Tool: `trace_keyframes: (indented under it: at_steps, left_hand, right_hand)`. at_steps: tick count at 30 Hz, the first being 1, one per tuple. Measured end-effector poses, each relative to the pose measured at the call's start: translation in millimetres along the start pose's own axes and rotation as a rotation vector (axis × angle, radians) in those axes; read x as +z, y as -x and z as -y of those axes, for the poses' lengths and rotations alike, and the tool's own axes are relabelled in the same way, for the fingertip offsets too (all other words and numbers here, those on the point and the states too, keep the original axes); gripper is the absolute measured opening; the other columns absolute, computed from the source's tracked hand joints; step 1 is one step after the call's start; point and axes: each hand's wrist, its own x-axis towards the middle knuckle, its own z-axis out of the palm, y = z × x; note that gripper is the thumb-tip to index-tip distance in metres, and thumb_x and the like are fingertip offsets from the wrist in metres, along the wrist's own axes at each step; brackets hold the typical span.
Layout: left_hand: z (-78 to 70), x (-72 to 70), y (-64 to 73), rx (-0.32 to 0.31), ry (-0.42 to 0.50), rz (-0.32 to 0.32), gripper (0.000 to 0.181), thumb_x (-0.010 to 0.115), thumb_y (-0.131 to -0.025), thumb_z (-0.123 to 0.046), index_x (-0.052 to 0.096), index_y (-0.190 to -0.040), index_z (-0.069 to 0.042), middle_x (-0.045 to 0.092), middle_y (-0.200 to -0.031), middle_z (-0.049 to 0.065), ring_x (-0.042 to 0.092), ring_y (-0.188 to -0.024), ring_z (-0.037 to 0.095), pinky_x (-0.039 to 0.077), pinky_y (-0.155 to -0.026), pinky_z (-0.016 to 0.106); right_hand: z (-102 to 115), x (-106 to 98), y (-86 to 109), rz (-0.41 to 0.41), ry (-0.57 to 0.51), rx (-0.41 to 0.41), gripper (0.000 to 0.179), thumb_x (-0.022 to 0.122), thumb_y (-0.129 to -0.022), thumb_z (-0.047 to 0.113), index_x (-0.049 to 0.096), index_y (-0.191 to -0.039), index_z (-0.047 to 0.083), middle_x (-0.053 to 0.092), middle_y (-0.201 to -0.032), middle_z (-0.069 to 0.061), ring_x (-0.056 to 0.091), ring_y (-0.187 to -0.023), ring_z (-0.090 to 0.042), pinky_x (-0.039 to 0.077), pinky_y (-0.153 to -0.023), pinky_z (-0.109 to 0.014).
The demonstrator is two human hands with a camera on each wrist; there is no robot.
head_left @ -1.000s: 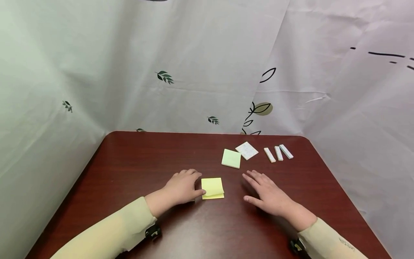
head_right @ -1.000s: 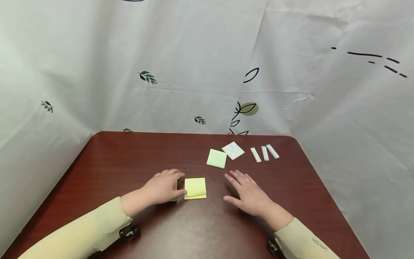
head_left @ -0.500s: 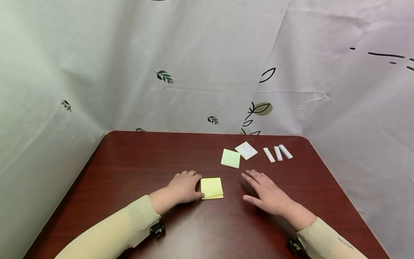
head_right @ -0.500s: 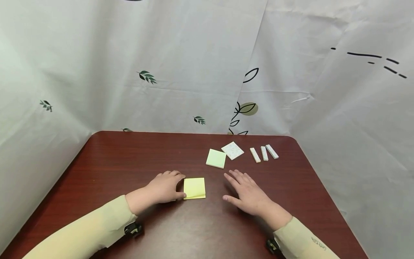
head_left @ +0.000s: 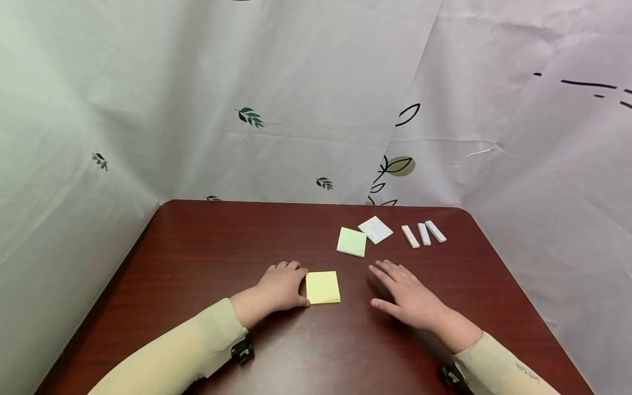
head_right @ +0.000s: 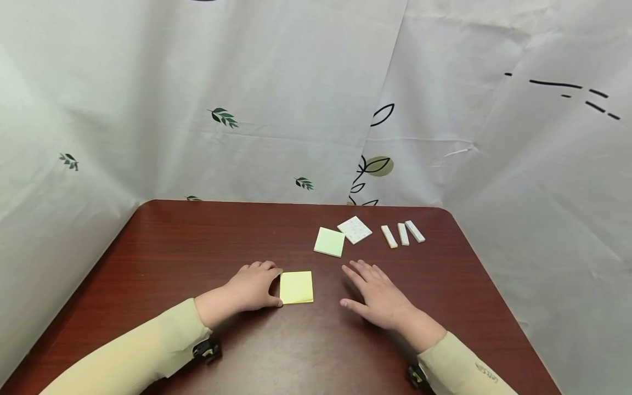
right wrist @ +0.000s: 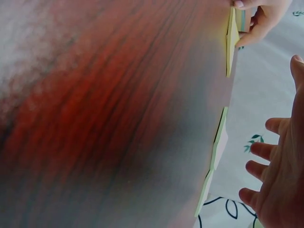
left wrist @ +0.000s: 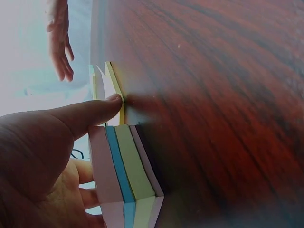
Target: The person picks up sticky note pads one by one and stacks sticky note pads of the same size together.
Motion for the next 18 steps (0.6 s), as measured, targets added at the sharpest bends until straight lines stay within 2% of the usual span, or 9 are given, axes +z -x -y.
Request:
trace_keyframes:
  at_steps: [9,18]
  left_hand:
    - [-3.4,-2.6,-0.9,-0.008,-0.028,-0.005,0.071,0.082,-0.074,-0.052,0.064,-0.130,-0.012,0.057,-0.130,0.010,0.054,-0.117,0.033,0.042,-0.093,0.051]
    - [-6.5,-3.0,-3.7,0.000,-0.111,-0.012,0.067,0.082,-0.072,-0.055,0.067,-0.123,-0.014,0.061,-0.126,0.007,0.058,-0.111,0.031,0.041,-0.092,0.048]
  right_hand:
    - [-1.0,-0.8,1.1,0.007,-0.005,0.014,0.075,0.057,-0.095,0.055,0.040,-0.151,0.008,0.040,-0.153,-0.015,0.033,-0.143,-0.037,0.026,-0.112,-0.056]
    - [-3.6,0.2,2.9,-0.012,-0.019,0.017,0.074,0.059,-0.095,0.054,0.042,-0.151,0.008,0.041,-0.152,-0.016,0.034,-0.142,-0.038,0.027,-0.112,-0.057]
